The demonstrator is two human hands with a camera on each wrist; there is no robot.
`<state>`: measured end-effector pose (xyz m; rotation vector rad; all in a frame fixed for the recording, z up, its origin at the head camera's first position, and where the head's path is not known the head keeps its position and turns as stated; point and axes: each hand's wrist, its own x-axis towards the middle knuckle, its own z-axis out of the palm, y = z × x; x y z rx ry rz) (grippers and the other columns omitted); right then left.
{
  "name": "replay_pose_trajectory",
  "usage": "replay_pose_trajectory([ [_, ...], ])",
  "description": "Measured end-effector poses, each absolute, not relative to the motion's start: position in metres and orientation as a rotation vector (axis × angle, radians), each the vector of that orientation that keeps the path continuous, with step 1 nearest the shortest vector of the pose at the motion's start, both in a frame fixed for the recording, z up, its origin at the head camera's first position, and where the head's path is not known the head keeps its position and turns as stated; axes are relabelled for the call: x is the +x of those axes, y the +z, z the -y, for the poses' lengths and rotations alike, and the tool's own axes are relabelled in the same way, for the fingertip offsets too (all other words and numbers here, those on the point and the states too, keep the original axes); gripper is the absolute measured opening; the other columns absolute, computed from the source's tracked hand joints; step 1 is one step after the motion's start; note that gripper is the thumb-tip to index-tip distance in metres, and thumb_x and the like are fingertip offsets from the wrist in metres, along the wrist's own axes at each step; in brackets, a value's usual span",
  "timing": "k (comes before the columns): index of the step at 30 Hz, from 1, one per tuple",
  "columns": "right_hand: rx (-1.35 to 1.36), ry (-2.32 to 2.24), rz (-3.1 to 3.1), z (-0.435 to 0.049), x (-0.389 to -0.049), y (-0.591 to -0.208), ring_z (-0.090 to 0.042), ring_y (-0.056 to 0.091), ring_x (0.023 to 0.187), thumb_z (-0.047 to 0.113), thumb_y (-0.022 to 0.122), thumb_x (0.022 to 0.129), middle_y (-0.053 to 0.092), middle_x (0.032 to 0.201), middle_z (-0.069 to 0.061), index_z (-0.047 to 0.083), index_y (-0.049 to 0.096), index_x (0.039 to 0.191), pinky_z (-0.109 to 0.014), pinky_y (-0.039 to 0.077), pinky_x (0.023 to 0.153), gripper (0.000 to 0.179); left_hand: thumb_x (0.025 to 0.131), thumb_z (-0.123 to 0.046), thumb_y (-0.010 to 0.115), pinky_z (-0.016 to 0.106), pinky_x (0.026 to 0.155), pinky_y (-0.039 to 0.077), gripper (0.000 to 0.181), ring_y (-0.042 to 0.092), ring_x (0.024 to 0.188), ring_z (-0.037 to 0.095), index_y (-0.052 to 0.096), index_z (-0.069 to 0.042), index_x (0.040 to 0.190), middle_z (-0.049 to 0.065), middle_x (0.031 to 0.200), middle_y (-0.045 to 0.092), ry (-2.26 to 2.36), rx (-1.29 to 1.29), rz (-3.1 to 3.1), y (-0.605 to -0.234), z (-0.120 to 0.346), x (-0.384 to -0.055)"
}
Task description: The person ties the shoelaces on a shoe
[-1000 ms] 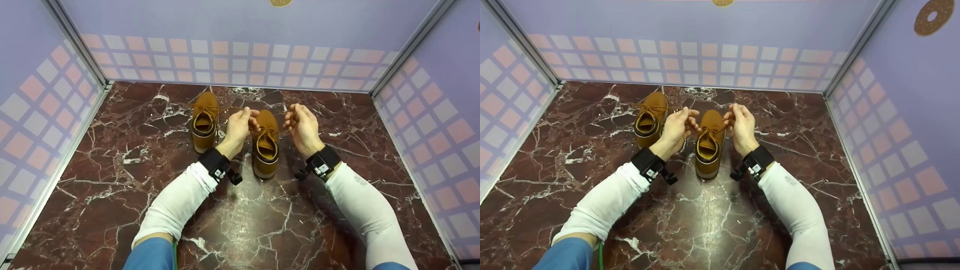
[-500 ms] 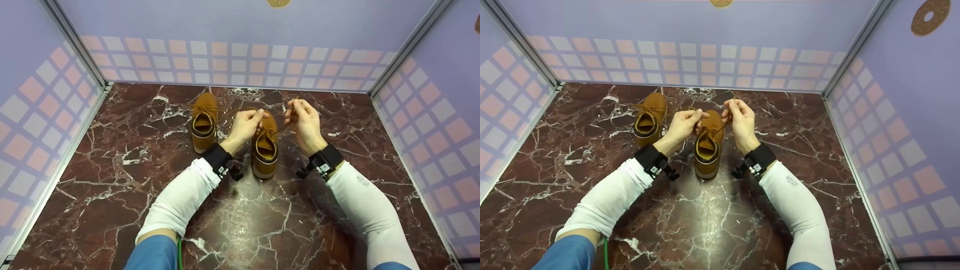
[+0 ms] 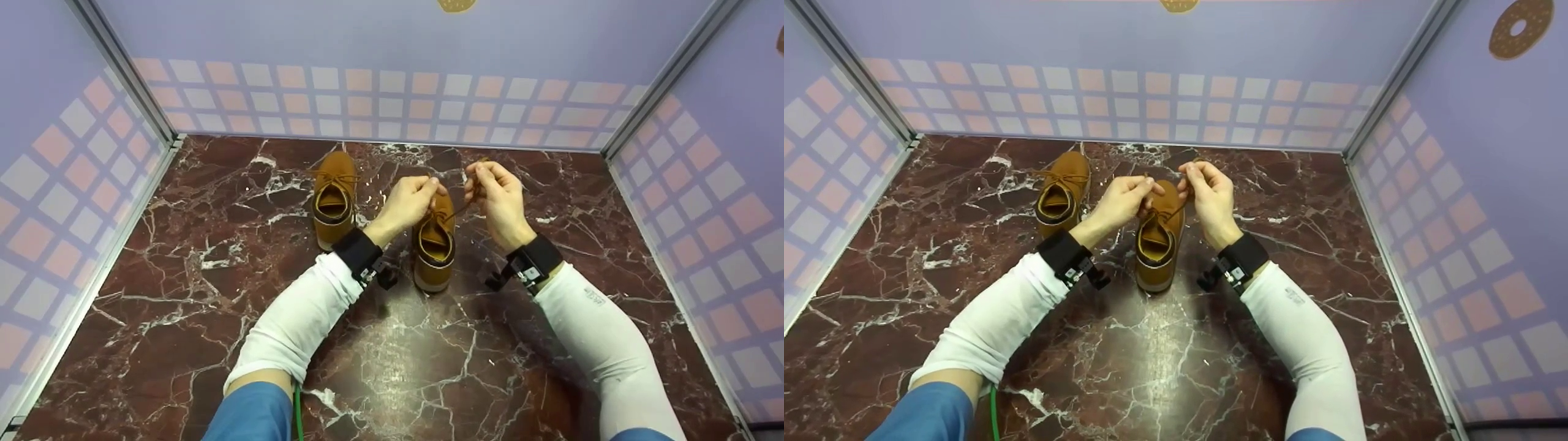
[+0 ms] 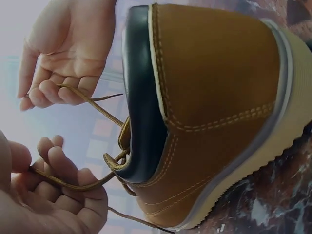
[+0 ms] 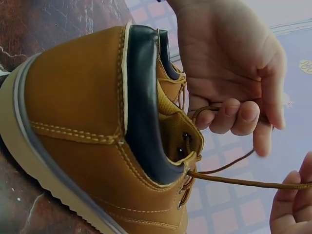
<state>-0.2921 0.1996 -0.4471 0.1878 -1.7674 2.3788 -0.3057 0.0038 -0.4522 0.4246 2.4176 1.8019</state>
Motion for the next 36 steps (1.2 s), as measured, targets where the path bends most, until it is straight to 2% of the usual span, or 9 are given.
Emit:
replay_pose_trajectory([
  [6, 0.229, 2.298, 1.817, -0.201, -0.292, -0.446, -0.01, 0.067, 0.066, 0.009, 0.056, 0.117, 0.071, 0.078, 0.001, 0.013, 0.076, 0.097, -0.02, 0.058, 0.063, 0.029, 0.116, -0.022, 0.048, 0.023, 0.064, 0.04, 0.04, 0.05, 0.066, 0.009, 0.083, -0.005, 0.123, 0.015, 0.09, 0.075, 1.57, 0.592, -2.57, -0.452, -0.009, -0.308],
  [10, 0.247, 2.277, 1.834, -0.203, -0.292, -0.447, -0.01, 0.068, 0.067, 0.01, 0.056, 0.117, 0.072, 0.08, 0.0, 0.012, 0.076, 0.098, -0.02, 0.06, 0.064, 0.028, 0.116, -0.021, 0.053, 0.022, 0.065, 0.038, 0.036, 0.052, 0.071, 0.011, 0.082, -0.002, 0.106, 0.019, 0.099, 0.08, 1.479, 0.699, -2.67, -0.451, -0.011, -0.309],
  [12, 0.247, 2.28, 1.833, -0.205, -0.292, -0.448, -0.01, 0.068, 0.068, 0.01, 0.056, 0.117, 0.073, 0.08, 0.0, 0.011, 0.076, 0.099, -0.021, 0.061, 0.064, 0.027, 0.116, -0.021, 0.056, 0.022, 0.064, 0.038, 0.035, 0.052, 0.069, 0.011, 0.078, 0.0, 0.097, 0.015, 0.092, 0.078, 1.501, 0.705, -2.686, -0.451, -0.011, -0.31],
  [14, 0.246, 2.281, 1.834, -0.206, -0.292, -0.448, -0.01, 0.068, 0.068, 0.009, 0.056, 0.117, 0.073, 0.08, 0.0, 0.011, 0.076, 0.099, -0.021, 0.061, 0.065, 0.027, 0.117, -0.022, 0.057, 0.022, 0.063, 0.039, 0.035, 0.051, 0.067, 0.01, 0.078, -0.001, 0.097, 0.01, 0.083, 0.072, 1.563, 0.695, -2.674, -0.45, -0.011, -0.31],
  [19, 0.23, 2.268, 1.804, -0.208, -0.294, -0.45, -0.009, 0.068, 0.068, 0.007, 0.055, 0.116, 0.073, 0.078, 0.001, 0.012, 0.077, 0.097, -0.021, 0.061, 0.065, 0.029, 0.119, -0.024, 0.052, 0.024, 0.067, 0.042, 0.035, 0.046, 0.065, 0.01, 0.082, -0.005, 0.116, -0.001, 0.075, 0.058, 1.491, 0.788, -2.644, -0.446, -0.013, -0.312],
  [21, 0.222, 2.26, 1.775, -0.208, -0.294, -0.451, -0.009, 0.068, 0.067, 0.005, 0.055, 0.115, 0.073, 0.077, 0.001, 0.013, 0.077, 0.095, -0.021, 0.061, 0.064, 0.031, 0.118, -0.024, 0.051, 0.024, 0.07, 0.045, 0.037, 0.051, 0.068, 0.01, 0.082, -0.005, 0.111, -0.001, 0.077, 0.062, 1.296, 0.908, -2.637, -0.444, -0.013, -0.313],
  [25, 0.235, 2.266, 1.726, -0.208, -0.294, -0.452, -0.01, 0.067, 0.068, 0.003, 0.054, 0.113, 0.074, 0.079, 0.0, 0.012, 0.075, 0.09, -0.022, 0.061, 0.063, 0.032, 0.113, -0.023, 0.051, 0.035, 0.08, 0.057, 0.04, 0.07, 0.081, 0.022, 0.083, -0.003, 0.101, 0.013, 0.09, 0.081, 0.986, 1.092, -2.567, -0.438, -0.011, -0.315],
  [29, 0.272, 2.282, 1.731, -0.208, -0.294, -0.451, -0.01, 0.066, 0.066, 0.001, 0.052, 0.11, 0.073, 0.077, 0.0, 0.01, 0.075, 0.087, -0.022, 0.059, 0.061, 0.034, 0.114, -0.022, 0.05, 0.041, 0.09, 0.06, 0.04, 0.075, 0.093, 0.029, 0.084, -0.003, 0.104, 0.017, 0.103, 0.085, 1.002, 1.034, -2.583, -0.438, -0.006, -0.318],
  [36, 0.342, 2.226, 1.791, -0.208, -0.297, -0.447, -0.011, 0.064, 0.062, -0.001, 0.052, 0.108, 0.071, 0.071, -0.001, 0.009, 0.077, 0.087, -0.022, 0.058, 0.058, 0.033, 0.114, -0.019, 0.055, 0.034, 0.075, 0.05, 0.033, 0.065, 0.082, 0.021, 0.083, -0.004, 0.121, 0.016, 0.103, 0.082, 1.139, 0.917, -2.706, -0.443, -0.005, -0.319],
])
